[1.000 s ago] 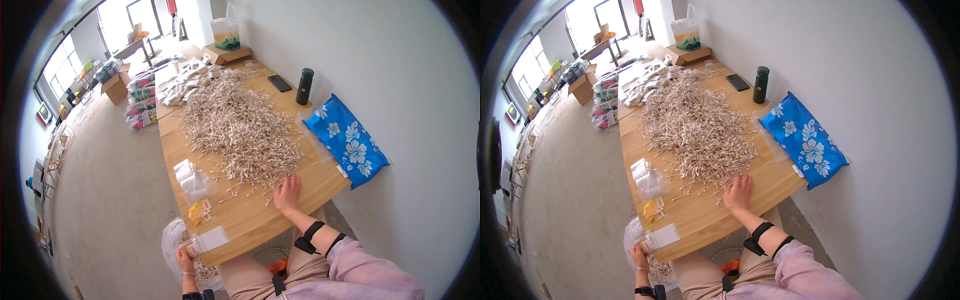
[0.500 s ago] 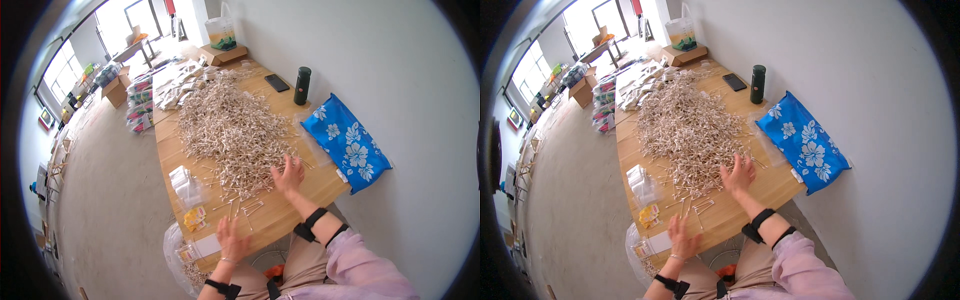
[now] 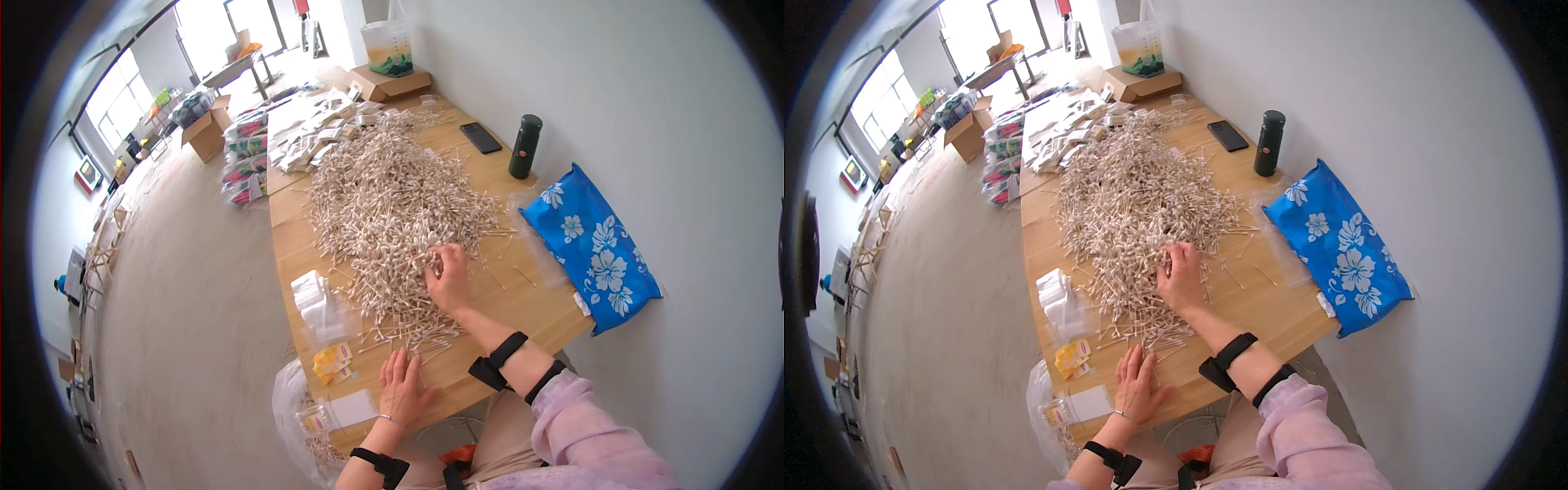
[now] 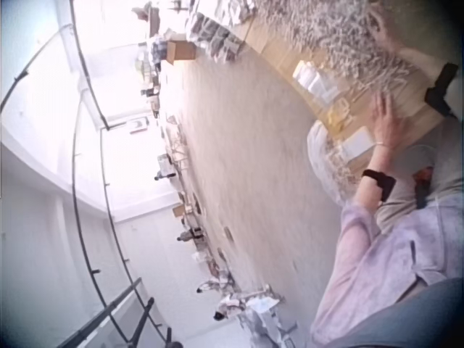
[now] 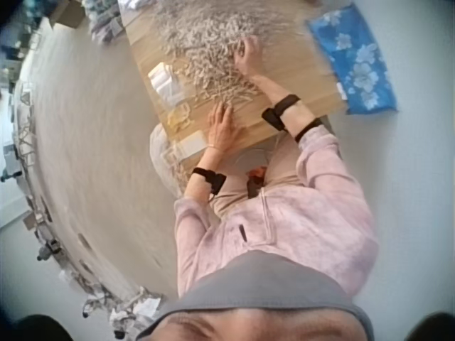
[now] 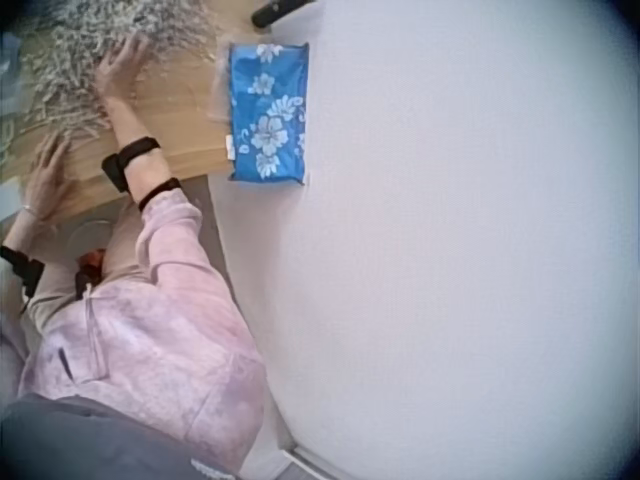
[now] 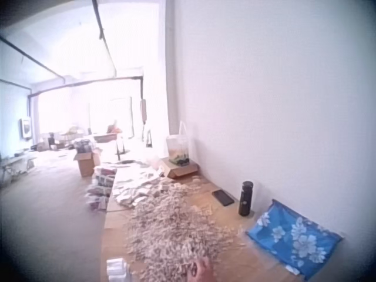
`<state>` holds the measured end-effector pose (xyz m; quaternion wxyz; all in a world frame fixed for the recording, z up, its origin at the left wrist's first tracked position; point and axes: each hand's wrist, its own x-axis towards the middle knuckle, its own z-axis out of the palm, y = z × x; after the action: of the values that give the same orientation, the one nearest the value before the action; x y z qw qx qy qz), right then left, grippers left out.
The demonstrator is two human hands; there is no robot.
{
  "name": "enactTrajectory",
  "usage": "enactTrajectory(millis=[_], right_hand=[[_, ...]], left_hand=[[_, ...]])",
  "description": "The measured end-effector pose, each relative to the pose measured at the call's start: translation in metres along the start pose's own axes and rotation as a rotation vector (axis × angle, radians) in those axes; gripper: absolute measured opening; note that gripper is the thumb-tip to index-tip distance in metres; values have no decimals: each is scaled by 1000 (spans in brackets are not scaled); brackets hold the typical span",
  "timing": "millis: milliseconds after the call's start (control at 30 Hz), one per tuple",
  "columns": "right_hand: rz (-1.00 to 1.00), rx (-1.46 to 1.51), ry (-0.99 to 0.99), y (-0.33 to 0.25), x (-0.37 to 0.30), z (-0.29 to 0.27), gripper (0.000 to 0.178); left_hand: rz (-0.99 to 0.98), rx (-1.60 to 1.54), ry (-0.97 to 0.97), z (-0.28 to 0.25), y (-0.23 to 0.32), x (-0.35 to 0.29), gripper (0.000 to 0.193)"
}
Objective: Packing bundles of cotton swabs into small plastic bags.
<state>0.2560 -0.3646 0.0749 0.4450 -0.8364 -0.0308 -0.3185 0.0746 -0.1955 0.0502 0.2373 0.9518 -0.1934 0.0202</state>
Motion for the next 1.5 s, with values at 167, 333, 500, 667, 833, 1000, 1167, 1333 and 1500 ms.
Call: enactTrajectory(millis=[167, 333, 500, 667, 833, 1000, 1167, 1333, 1500], right_hand=[[140, 255, -237, -13, 23, -15, 36], [-4, -434, -94, 28, 14, -22, 47], [-94, -505, -346, -10, 3, -1, 53], [-225, -396, -596, -40, -37, 16, 45], [-403, -292, -687, -57, -83, -19, 43], [-391, -455, -706, -26, -109, -44, 47], [-253, -550, -442, -19, -97, -59, 44], [-494, -412, -510, -54, -112, -44, 34], [-518, -411, -546, -44, -118, -24, 27]], left_hand=[[-25, -71, 23, -9, 3, 1, 71], [-63, -170, 165, 7, -9, -1, 57], [-25, -212, 228, 5, -7, 0, 46], [-33, -302, 265, 5, -13, 0, 46], [-101, -240, 333, -3, -29, -16, 45], [-67, -213, 313, -9, -39, -20, 36], [-133, -190, 334, -19, -22, -20, 31], [-136, -171, 407, -7, -31, -23, 28], [-160, -193, 432, -10, -36, -27, 13]])
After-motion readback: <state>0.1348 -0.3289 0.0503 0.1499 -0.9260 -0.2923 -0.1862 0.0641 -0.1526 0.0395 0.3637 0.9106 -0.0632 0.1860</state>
